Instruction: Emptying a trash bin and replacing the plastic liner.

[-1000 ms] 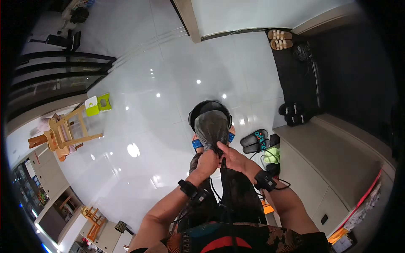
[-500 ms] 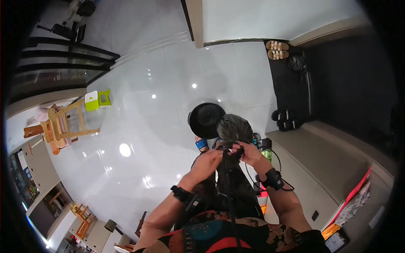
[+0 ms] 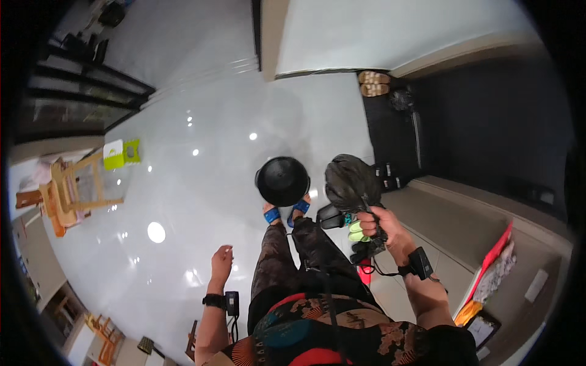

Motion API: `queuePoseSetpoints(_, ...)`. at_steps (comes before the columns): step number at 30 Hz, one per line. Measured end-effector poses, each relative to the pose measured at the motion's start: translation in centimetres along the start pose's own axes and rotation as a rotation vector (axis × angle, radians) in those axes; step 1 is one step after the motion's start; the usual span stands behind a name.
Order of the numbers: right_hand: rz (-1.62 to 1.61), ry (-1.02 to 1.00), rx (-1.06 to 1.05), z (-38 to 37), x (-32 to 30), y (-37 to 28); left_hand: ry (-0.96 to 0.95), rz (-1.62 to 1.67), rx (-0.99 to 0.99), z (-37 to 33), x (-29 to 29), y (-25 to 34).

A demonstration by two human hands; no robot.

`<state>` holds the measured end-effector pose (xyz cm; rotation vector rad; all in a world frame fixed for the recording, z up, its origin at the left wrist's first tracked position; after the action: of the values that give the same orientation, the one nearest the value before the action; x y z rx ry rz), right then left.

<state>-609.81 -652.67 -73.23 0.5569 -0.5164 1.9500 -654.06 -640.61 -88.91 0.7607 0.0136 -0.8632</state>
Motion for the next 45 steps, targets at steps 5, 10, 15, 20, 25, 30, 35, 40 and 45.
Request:
queuePoseSetpoints(5, 0.014, -0.026, -0.019, -0.3, 2.1, 0.3, -0.025, 0.124, -0.068, -0.4, -1.1, -1.9)
queuePoseSetpoints(10, -0.05, -0.111, 0.043, -1.1, 3.6, 1.1, -0.028, 0.28, -0.131, -1.2, -2.3, 0.6)
queuePoseSetpoints(15, -0.078, -0.15, 0.107, -1.4, 5.8, 3.0, 0.031, 0.286, -0.198, -0.8, -4.9, 2.0)
queuePoseSetpoints(20, -0.007, -0.083, 0.098, -1.6, 5.3, 4.0, 0.002, 0.333, -0.133, -1.5, -4.3, 2.4)
queuePoseSetpoints(25, 0.088, 0.079, 0.152, -4.6, 3.7, 5.3, -0.055, 0.392, -0.129, -1.0, -2.9, 1.6)
queuePoseSetpoints(30, 0.111, 0.031, 0.316, -11.3, 0.7, 7.6, -0.064, 0.34, -0.175, -0.2, -1.0, -2.3)
queuePoseSetpoints(35, 0.502, 0.28, 0.471, -19.1, -4.6, 9.0, 0.007, 0.356, -0.258, 2.1, -0.4, -7.5)
queuePoseSetpoints(40, 0.743, 0.115, 0.528, -30.3, -16.5, 10.6, 0.142, 0.399, -0.393, 5.7, 2.2, -11.1)
queuePoseSetpoints(45, 2.278, -0.268, -0.029, -38.6, -18.7, 11.2, 0.201, 0.405, -0.602, 11.5, 7.0, -14.7)
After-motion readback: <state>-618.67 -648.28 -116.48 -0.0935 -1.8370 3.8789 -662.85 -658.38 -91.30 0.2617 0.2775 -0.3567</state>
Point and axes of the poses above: each hand's wrist, its own z-axis away from the middle knuckle, its own x-axis out of the palm, y = z × x, the point moved 8 cm from there along -z, towards the middle knuckle, and after that the axes turned 1 degree about -x, right-handed, at the moved point
